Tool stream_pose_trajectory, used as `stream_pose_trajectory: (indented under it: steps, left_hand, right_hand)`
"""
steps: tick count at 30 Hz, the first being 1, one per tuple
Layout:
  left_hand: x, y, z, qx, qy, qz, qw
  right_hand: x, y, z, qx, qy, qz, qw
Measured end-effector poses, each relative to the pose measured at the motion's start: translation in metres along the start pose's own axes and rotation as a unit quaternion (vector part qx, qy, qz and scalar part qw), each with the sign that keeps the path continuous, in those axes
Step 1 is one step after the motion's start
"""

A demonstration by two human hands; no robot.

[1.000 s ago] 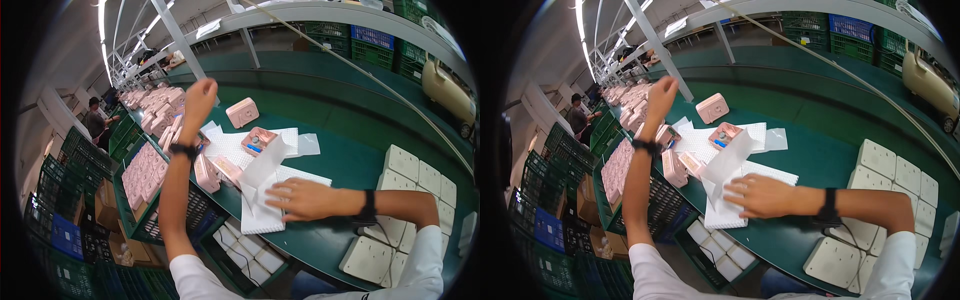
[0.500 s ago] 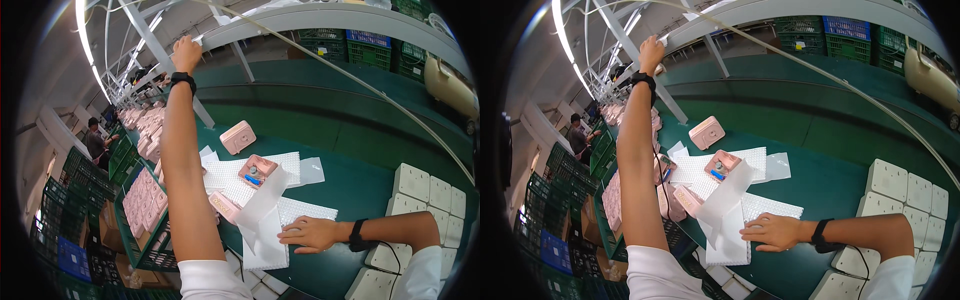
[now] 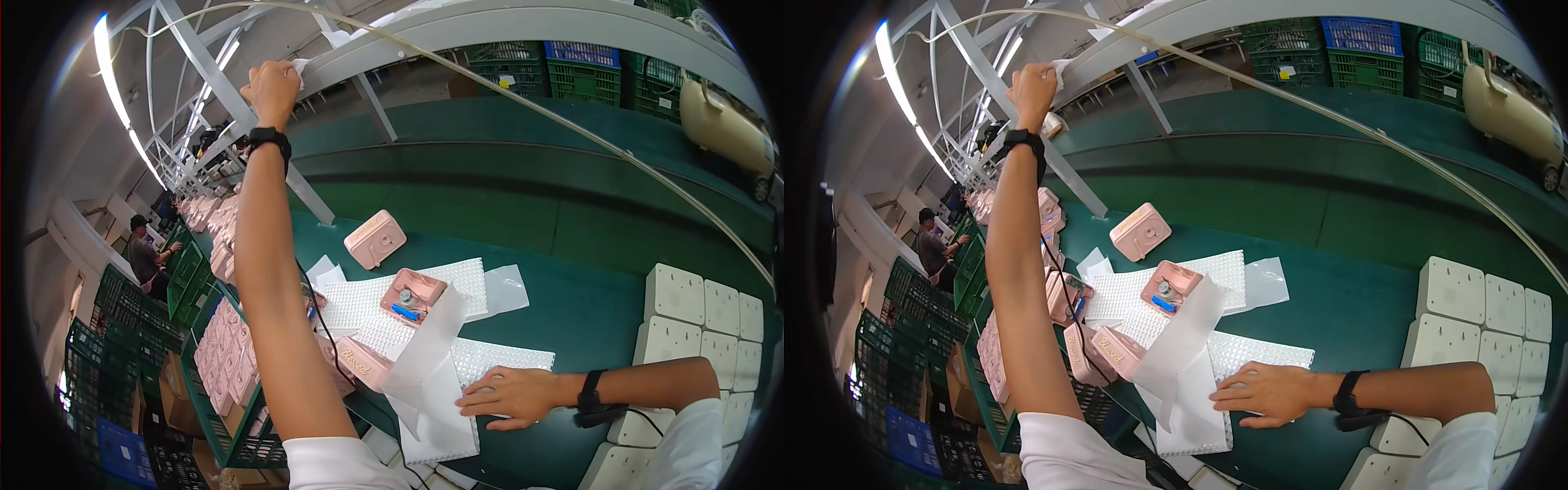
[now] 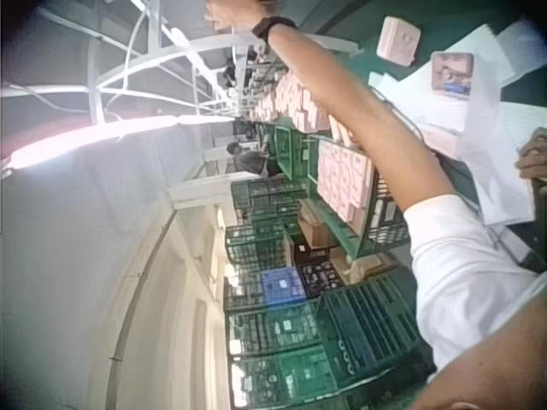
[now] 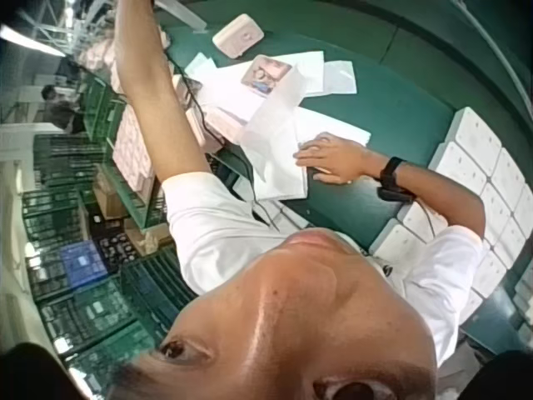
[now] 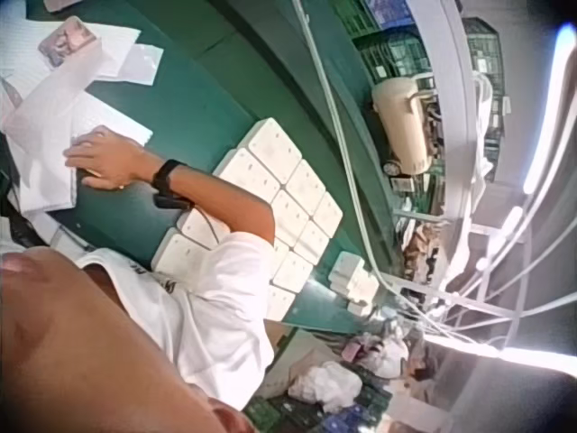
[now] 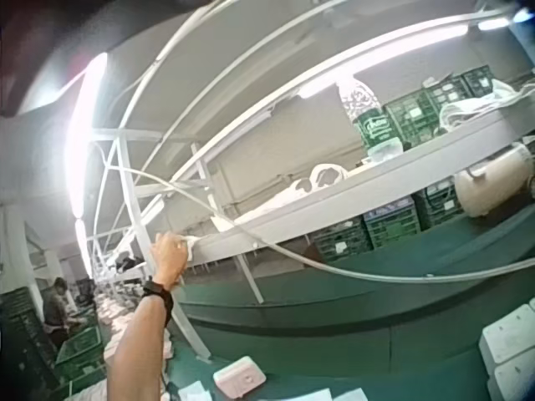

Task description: The recorder applies labels to white electronic enclosures and documents the progress on a sheet of paper.

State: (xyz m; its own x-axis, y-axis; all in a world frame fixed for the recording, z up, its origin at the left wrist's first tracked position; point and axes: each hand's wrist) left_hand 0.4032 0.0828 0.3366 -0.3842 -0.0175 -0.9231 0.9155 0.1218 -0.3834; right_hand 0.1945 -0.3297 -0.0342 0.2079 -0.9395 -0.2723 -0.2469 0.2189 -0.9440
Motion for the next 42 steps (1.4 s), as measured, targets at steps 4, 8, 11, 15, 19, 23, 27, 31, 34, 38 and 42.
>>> stream_pose_trajectory:
  steps: [4, 8, 11, 15, 19, 23, 27, 31, 34, 38, 42]
  left_hand:
    - [0.027, -0.046, 0.025, 0.028, 0.036, 0.091, 0.995]
    - [0.103, -0.119, 0.076, 0.064, 0.281, 0.093, 0.953]
    - [0.208, -0.185, 0.150, 0.068, 0.422, 0.062, 0.902]
    - [0.357, -0.296, 0.247, 0.151, 0.340, -0.152, 0.916]
    - [0.437, -0.354, 0.309, 0.277, 0.230, -0.181, 0.915]
    - [0.478, -0.390, 0.378, 0.393, 0.160, -0.183, 0.887]
    - [0.502, -0.420, 0.424, 0.619, -0.179, -0.145, 0.751]
    - [0.524, -0.451, 0.460, 0.759, -0.501, -0.217, 0.355]
    - [0.532, -0.475, 0.492, 0.743, -0.549, -0.293, 0.247]
    - [0.529, -0.487, 0.532, 0.672, -0.500, -0.389, 0.383]
    - [0.524, -0.480, 0.546, 0.659, -0.407, -0.405, 0.486]
  right_hand:
    - [0.000, -0.001, -0.003, 0.002, -0.003, 0.000, 1.000]
    - [0.002, 0.014, -0.001, 0.015, -0.006, 0.008, 1.000]
    - [0.001, 0.026, 0.004, 0.038, -0.020, 0.047, 0.998]
    - [0.001, 0.009, -0.033, -0.014, 0.075, 0.020, 0.997]
    - [0.083, -0.058, -0.162, -0.688, 0.394, 0.212, 0.572]
    - [0.128, -0.092, -0.263, -0.651, 0.455, 0.297, 0.529]
    - [0.164, -0.085, -0.332, -0.519, 0.534, 0.322, 0.584]
    - [0.219, -0.074, -0.375, -0.527, 0.504, 0.371, 0.575]
    - [0.243, -0.066, -0.392, -0.507, 0.515, 0.358, 0.591]
    - [0.263, -0.067, -0.407, -0.143, 0.540, 0.407, 0.723]
    - [0.270, -0.069, -0.425, 0.069, 0.505, 0.390, 0.767]
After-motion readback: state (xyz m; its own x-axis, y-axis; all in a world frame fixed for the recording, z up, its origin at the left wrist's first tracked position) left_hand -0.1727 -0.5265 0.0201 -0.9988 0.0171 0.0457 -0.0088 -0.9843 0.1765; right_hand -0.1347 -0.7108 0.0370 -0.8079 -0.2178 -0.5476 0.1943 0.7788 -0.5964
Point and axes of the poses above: each hand's wrist, its own x-axis away from the middle knuckle, its own y-axis out of the palm, z = x × y, and after that the axes turned 12 degrees about x, right-handed
